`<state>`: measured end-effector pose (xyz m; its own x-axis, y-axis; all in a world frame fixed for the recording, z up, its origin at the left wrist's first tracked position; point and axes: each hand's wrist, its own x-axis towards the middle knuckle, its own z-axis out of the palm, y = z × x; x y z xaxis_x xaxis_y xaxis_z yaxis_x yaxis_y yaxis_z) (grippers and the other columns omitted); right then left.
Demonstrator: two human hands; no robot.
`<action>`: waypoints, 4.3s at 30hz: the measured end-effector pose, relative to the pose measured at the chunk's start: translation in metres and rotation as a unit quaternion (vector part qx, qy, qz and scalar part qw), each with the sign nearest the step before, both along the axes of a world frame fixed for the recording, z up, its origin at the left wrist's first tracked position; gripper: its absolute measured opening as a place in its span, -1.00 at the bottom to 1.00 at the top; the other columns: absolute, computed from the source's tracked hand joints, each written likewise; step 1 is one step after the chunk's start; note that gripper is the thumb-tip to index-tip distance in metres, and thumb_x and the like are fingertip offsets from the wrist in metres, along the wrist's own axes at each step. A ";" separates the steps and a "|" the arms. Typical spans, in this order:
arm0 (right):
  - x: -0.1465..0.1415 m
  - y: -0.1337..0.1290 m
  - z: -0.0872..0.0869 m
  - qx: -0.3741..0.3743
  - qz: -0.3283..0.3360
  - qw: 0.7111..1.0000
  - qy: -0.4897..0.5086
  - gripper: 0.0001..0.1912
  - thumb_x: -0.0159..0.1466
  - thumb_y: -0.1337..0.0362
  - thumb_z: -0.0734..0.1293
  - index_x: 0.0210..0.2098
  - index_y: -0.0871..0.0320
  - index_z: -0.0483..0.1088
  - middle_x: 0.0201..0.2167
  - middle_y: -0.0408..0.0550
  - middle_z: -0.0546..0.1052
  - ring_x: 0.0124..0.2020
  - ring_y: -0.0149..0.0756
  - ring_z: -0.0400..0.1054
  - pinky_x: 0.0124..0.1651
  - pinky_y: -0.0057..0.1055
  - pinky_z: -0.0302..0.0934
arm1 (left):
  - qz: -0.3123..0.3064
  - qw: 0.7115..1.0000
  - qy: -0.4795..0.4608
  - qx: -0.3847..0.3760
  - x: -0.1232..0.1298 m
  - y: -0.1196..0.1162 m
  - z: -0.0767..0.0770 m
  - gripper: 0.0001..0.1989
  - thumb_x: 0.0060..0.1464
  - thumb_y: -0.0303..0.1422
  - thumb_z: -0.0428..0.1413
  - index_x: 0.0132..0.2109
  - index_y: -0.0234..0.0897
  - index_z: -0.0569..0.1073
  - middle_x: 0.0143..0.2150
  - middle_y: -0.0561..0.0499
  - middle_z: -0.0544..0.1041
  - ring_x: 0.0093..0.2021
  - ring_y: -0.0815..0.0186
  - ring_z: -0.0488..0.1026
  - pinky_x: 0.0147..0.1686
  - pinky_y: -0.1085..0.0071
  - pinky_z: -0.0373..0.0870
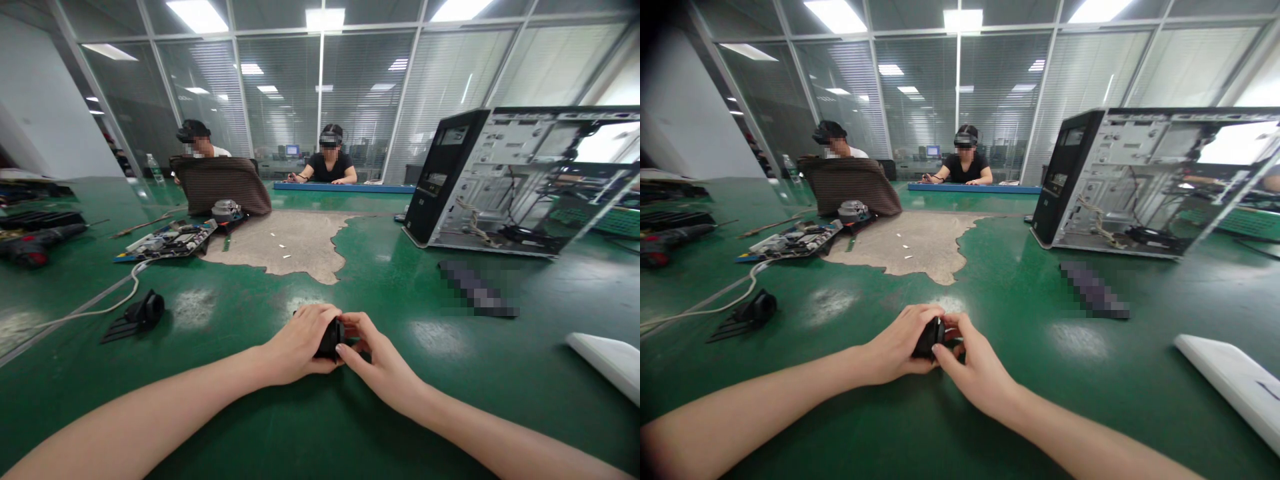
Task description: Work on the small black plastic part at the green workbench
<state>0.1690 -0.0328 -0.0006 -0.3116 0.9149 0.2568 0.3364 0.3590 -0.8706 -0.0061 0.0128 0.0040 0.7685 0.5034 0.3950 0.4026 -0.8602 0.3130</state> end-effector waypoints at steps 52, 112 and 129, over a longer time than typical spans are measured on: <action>0.002 0.005 0.001 -0.034 -0.040 0.996 0.076 -0.81 0.17 0.33 0.24 -0.20 0.12 0.22 -0.21 -0.06 0.39 -0.16 -0.28 0.34 -0.12 -0.29 0.30 | 0.030 0.999 -0.023 -0.020 0.002 0.002 -0.003 -0.41 -0.11 -0.33 0.15 0.06 -0.26 0.07 -0.04 -0.11 0.30 -0.04 0.15 0.27 -0.04 0.19 0.21; 0.021 0.019 0.003 -0.116 -0.022 0.981 0.151 -0.70 0.11 0.19 0.33 -0.21 0.19 0.28 -0.25 -0.04 0.45 -0.19 -0.25 0.37 -0.07 -0.25 0.25 | 0.031 0.995 0.030 0.095 0.028 0.010 -0.005 -0.46 -0.06 -0.22 0.13 0.04 -0.27 0.14 0.00 -0.12 0.31 -0.05 0.11 0.34 -0.10 0.23 0.32; 0.006 0.006 -0.002 -0.054 0.028 0.992 0.111 -0.77 0.16 0.28 0.28 -0.19 0.08 0.20 -0.19 -0.10 0.33 -0.12 -0.30 0.31 -0.08 -0.31 0.29 | -0.007 0.999 -0.003 0.032 0.009 0.015 -0.008 -0.34 -0.07 -0.25 0.20 0.07 -0.26 0.01 0.01 -0.13 0.30 -0.01 0.15 0.26 -0.06 0.21 0.18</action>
<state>0.1751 -0.0264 -0.0023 -0.3096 0.9235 0.2264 0.1152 0.2728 -0.9552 0.0031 0.0277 -0.0041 0.7728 0.4655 0.4313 0.3876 -0.8844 0.2600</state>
